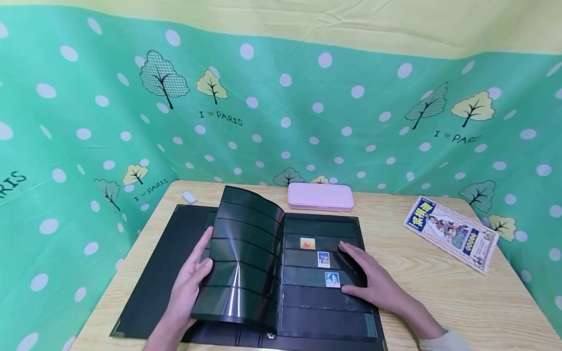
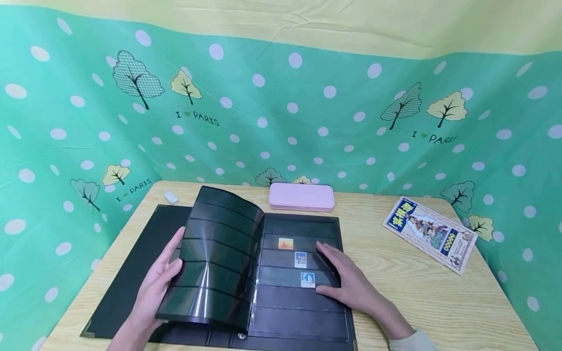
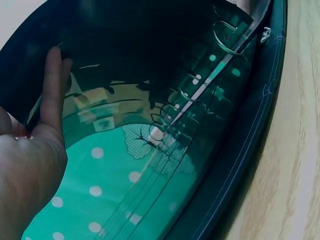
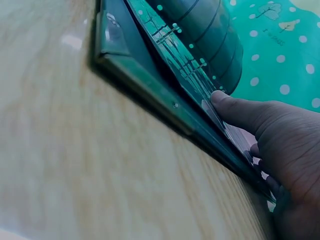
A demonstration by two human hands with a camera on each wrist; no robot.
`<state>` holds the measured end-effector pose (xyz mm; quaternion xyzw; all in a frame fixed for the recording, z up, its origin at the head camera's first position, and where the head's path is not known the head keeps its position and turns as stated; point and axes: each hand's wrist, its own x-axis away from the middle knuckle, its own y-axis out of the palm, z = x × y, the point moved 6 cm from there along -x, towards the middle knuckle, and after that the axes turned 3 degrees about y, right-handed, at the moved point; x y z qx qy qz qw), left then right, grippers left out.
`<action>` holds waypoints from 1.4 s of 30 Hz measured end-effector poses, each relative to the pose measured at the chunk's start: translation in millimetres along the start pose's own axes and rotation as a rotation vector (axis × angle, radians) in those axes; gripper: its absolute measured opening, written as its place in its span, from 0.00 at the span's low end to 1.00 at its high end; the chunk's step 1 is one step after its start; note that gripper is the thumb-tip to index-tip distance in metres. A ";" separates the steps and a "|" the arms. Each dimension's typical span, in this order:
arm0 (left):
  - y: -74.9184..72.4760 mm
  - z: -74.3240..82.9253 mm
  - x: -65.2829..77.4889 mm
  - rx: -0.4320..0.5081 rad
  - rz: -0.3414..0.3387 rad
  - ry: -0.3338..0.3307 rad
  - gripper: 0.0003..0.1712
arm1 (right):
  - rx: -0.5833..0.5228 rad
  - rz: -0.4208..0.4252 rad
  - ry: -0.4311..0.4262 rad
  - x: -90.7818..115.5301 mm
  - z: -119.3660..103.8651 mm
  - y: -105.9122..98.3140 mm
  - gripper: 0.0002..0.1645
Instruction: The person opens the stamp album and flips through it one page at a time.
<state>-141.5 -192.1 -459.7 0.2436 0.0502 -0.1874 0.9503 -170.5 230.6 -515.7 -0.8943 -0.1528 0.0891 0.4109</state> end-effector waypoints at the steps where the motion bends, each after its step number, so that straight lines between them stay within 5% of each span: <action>1: -0.8 1.3 -0.8 0.018 -0.001 0.009 0.38 | -0.001 0.000 0.000 -0.1 0.0 -0.1 0.61; 8: -14.7 10.9 -1.2 0.042 0.011 0.022 0.37 | -0.008 0.006 -0.009 -1.2 -0.5 -0.5 0.61; 16: -21.7 25.1 3.4 0.063 -0.058 0.014 0.38 | -0.006 -0.006 0.012 -1.3 0.6 0.2 0.61; 25: -48.9 35.7 12.2 -0.075 -0.039 -0.074 0.37 | -0.018 -0.009 0.019 0.2 0.2 0.0 0.61; 33: -64.1 40.1 21.0 -0.446 0.055 -0.075 0.37 | -0.028 -0.008 0.008 0.4 0.8 -0.6 0.61; 42: -74.7 32.5 23.6 -0.690 0.130 -0.139 0.37 | -0.027 -0.003 0.008 0.5 0.9 -1.1 0.61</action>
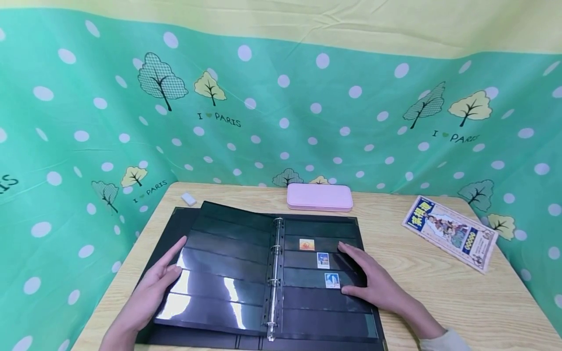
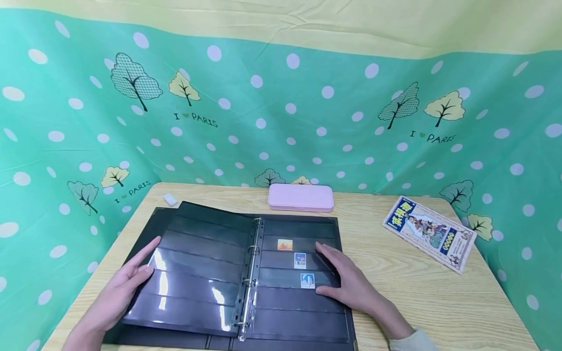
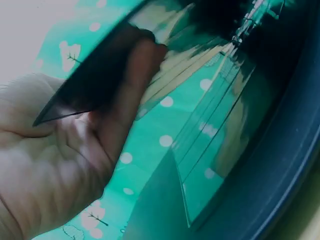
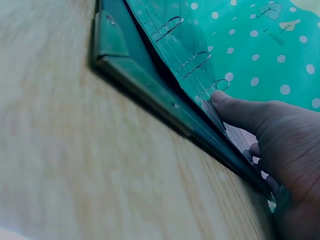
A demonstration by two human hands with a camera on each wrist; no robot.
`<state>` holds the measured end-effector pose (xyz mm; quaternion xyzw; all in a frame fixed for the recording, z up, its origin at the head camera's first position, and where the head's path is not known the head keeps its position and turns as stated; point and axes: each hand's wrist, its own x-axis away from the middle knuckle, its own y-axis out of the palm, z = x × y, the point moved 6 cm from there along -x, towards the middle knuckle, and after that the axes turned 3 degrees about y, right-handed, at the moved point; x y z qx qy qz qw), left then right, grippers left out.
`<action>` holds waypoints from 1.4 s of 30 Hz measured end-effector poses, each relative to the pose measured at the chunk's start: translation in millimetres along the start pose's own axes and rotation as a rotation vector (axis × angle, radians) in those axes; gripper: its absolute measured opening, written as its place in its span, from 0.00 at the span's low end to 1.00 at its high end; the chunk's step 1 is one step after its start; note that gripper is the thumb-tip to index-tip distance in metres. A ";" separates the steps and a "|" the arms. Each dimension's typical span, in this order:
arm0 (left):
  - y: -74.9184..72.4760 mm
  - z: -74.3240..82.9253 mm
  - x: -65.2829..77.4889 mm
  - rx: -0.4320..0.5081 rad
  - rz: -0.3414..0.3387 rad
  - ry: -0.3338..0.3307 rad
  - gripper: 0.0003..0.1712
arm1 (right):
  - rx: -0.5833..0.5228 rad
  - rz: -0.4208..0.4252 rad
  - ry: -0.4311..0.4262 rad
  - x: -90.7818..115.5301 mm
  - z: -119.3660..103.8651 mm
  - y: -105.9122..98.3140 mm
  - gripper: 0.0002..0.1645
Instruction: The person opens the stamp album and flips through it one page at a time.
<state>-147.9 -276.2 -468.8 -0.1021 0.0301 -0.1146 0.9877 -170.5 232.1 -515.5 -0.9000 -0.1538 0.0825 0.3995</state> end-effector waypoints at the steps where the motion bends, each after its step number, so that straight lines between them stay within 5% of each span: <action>1: -0.4 -2.5 -0.4 -0.033 0.003 -0.027 0.36 | 0.001 0.000 0.001 0.0 0.0 -0.1 0.61; 8: 0.5 -16.9 -1.8 -0.198 0.004 -0.184 0.37 | 0.008 0.001 0.005 -0.5 0.6 0.2 0.61; 16: 4.8 -26.3 -9.4 -0.173 0.052 -0.323 0.37 | 0.015 0.007 0.007 0.3 2.1 0.4 0.61; 19: 5.4 -28.8 -12.2 -0.239 0.089 -0.341 0.36 | 0.015 0.008 0.004 0.1 1.8 0.4 0.61; 23: 6.7 -28.4 -13.8 -0.417 0.181 -0.315 0.34 | 0.011 0.011 0.001 0.0 1.1 -0.2 0.61; 30: 16.3 -22.9 -13.0 -0.629 0.316 -0.176 0.32 | 0.020 0.008 0.014 -0.3 0.9 0.5 0.61; 42: 19.2 -27.6 -13.4 -0.645 0.392 -0.201 0.29 | 0.020 0.009 0.022 -0.9 1.1 0.9 0.62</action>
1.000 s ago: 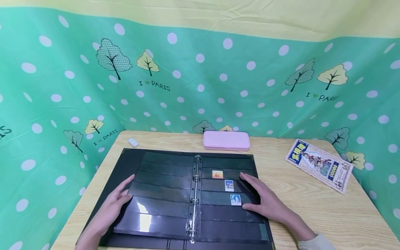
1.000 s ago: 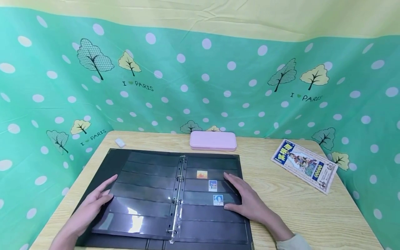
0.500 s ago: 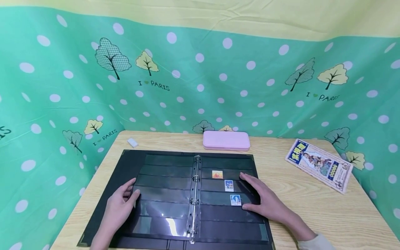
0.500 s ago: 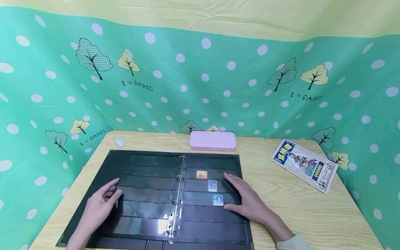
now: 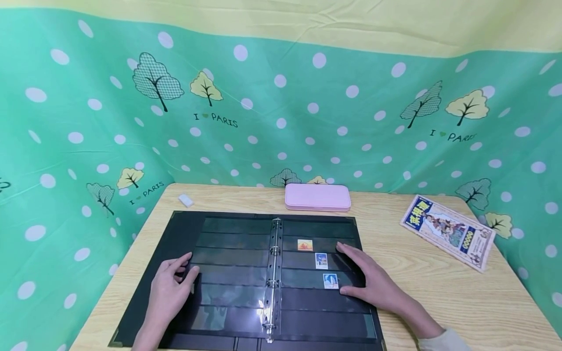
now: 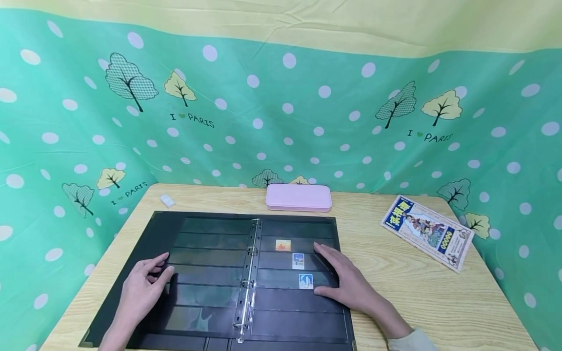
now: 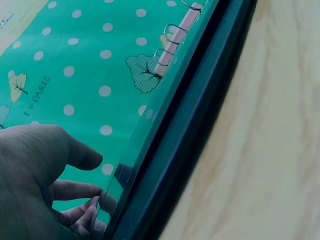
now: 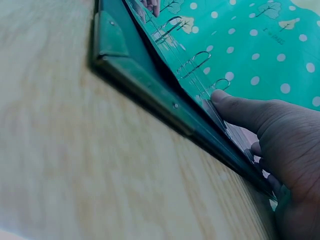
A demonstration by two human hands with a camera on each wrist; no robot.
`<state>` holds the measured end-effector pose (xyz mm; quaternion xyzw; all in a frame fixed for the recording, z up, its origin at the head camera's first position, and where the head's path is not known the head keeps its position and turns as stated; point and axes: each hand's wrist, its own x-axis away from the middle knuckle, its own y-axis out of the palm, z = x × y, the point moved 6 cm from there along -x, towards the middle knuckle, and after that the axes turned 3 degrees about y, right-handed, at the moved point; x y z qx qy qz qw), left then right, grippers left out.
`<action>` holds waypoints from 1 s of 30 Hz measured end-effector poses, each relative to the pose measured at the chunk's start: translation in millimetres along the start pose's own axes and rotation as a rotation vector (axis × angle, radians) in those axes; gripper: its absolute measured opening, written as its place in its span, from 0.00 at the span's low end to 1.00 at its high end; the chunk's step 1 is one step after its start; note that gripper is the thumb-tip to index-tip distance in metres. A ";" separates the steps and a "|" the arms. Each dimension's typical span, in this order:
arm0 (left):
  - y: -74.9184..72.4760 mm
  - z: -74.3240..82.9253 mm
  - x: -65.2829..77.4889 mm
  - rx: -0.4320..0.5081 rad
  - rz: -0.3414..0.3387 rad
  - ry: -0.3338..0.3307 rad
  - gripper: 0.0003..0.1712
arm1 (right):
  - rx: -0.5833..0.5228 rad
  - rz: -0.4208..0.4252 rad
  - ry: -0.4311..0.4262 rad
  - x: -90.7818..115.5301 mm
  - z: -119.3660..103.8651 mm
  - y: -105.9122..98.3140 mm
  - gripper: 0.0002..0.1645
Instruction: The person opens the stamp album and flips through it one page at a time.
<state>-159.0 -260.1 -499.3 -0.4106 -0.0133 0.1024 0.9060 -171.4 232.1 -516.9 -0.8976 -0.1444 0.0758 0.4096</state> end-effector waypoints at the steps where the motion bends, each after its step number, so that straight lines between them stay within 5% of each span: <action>1: 0.2 0.3 0.0 -0.002 0.003 0.002 0.29 | -0.001 0.000 0.001 0.0 0.0 0.1 0.62; 23: 9.8 6.5 0.1 -0.008 -0.093 -0.005 0.37 | 0.032 -0.032 0.028 0.4 0.3 -9.6 0.65; 30: 11.9 9.4 1.7 -0.064 -0.056 0.077 0.37 | 0.050 -0.038 0.018 0.7 2.3 -12.8 0.63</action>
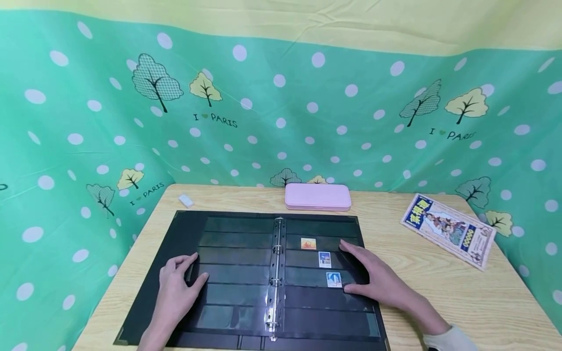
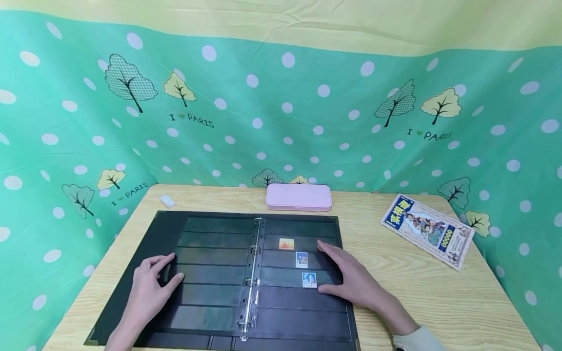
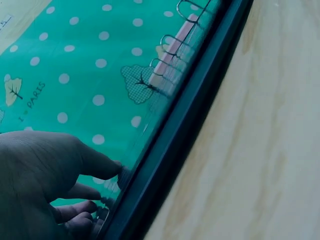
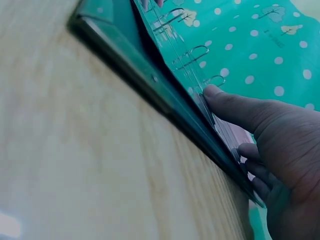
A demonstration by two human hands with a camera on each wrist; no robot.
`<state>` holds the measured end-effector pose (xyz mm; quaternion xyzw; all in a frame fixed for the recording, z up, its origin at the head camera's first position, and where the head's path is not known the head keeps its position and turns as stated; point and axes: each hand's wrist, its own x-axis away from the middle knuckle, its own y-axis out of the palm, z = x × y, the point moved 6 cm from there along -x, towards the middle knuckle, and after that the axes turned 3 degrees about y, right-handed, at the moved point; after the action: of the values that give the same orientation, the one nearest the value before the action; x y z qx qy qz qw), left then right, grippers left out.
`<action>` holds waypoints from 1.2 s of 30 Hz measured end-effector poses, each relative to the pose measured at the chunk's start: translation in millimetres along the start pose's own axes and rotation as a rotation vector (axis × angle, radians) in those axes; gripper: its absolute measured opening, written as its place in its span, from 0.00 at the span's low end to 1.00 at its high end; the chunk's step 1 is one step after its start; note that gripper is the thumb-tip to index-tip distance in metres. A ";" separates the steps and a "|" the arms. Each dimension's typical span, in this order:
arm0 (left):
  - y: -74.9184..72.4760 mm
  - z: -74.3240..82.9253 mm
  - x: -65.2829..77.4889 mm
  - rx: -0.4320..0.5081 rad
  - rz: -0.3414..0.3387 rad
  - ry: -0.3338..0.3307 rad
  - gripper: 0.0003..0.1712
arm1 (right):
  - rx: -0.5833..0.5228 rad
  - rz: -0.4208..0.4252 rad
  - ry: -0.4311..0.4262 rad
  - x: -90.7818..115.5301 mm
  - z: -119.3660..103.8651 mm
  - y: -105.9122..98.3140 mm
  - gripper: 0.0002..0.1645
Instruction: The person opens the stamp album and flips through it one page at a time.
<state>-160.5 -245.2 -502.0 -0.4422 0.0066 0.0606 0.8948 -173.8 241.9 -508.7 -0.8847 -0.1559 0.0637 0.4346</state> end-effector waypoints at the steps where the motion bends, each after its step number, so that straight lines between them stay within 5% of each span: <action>1: 0.9 0.5 0.4 -0.007 0.001 0.010 0.37 | 0.002 0.011 -0.013 -0.2 0.7 -1.9 0.63; 10: 7.6 7.2 4.8 -0.051 0.010 0.093 0.39 | -0.045 0.163 -0.020 -0.3 22.2 -23.2 0.57; 18: 14.6 6.2 2.8 -0.051 -0.119 0.100 0.53 | 0.080 0.153 0.013 -3.8 27.3 -18.8 0.56; 25: 16.0 4.9 3.0 -0.063 -0.131 0.111 0.55 | 0.220 0.117 0.051 -6.2 27.3 -8.7 0.74; 36: 17.2 3.0 2.8 -0.073 -0.150 0.092 0.54 | 0.197 0.087 0.067 -6.5 20.6 -8.3 0.68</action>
<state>-159.8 -232.3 -514.0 -0.4759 0.0123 -0.0268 0.8790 -186.8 259.9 -515.0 -0.8453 -0.0956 0.0681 0.5213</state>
